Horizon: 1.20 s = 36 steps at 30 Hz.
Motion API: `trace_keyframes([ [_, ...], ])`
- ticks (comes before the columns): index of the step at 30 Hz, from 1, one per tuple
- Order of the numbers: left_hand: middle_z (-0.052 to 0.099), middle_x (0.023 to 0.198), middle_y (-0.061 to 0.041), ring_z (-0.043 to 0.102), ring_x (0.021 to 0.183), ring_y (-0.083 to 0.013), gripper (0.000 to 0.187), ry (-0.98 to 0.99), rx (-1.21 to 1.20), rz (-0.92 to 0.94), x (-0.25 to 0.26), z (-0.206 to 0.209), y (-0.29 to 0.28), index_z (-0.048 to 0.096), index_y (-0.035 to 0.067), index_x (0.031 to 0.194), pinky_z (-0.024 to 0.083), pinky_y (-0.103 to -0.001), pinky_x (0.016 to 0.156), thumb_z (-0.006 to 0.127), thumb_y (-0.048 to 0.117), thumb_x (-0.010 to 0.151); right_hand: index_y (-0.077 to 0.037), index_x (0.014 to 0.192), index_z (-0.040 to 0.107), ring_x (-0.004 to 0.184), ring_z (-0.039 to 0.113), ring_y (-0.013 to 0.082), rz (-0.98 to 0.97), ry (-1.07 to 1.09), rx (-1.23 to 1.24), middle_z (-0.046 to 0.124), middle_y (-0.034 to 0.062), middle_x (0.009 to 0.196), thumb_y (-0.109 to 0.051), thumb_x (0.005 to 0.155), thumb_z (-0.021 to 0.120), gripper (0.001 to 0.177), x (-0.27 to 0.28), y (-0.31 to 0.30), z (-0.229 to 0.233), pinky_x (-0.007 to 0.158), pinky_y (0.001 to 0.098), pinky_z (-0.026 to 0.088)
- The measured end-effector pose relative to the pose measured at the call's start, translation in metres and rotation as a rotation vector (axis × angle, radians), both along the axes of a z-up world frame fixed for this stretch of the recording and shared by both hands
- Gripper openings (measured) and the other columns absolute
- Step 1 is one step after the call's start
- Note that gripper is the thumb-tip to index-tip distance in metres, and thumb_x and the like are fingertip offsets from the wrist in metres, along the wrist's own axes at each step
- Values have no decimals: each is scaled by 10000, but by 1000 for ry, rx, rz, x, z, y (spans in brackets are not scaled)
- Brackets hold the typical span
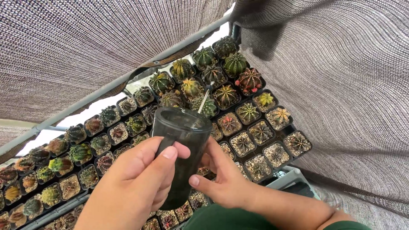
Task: Water several small potted cacti in a greenhouse or garden area using a modified watering cup.
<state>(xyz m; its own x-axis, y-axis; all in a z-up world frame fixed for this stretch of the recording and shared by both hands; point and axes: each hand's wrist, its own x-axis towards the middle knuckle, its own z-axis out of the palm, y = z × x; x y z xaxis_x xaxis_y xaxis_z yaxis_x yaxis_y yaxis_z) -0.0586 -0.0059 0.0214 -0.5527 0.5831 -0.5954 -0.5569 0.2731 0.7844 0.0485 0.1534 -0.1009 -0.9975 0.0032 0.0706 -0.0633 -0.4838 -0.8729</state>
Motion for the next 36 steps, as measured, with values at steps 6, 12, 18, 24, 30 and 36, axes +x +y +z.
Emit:
trace_keyframes([
  [6,426,610,55,348,472,-55,197,23,15,-14,8,0,12,655,29,1144,272,-252,404,574,181,1049,-29,1633,194,1465,467,278,-68,-1,27,390,140,1622,-164,963,696,848,10,5,-2,1244,445,358],
  [12,420,610,51,350,471,-58,203,20,39,-24,7,-4,23,653,22,1152,279,-251,400,576,188,1064,-16,1629,201,1481,461,268,-92,20,60,399,141,1628,-160,973,673,821,10,16,-1,1250,440,350],
  [18,415,636,47,340,472,-57,254,16,113,27,0,0,38,676,-25,1145,265,-248,395,557,189,1073,-11,1649,167,1495,440,270,-117,69,59,369,148,1644,-132,988,650,827,1,23,-8,1263,437,327],
  [24,388,576,46,289,414,-55,255,26,41,91,-9,9,58,638,-8,1038,228,-250,360,517,211,991,-21,1658,126,1496,427,263,-118,98,28,341,139,1657,-132,1007,626,829,-12,32,-7,1257,425,334],
  [30,370,585,51,292,434,-52,230,39,99,92,-2,-3,70,635,-9,1048,241,-249,375,531,193,1011,-33,1662,110,1470,445,283,-123,39,15,372,159,1630,-97,985,631,857,-11,36,-9,1237,434,352],
  [36,468,621,25,426,501,-78,239,48,19,114,37,-35,82,653,34,1088,359,-249,448,541,217,986,-83,1651,-47,1532,373,275,-97,23,118,306,140,1655,-8,884,711,1082,15,45,-31,1256,429,324],
])
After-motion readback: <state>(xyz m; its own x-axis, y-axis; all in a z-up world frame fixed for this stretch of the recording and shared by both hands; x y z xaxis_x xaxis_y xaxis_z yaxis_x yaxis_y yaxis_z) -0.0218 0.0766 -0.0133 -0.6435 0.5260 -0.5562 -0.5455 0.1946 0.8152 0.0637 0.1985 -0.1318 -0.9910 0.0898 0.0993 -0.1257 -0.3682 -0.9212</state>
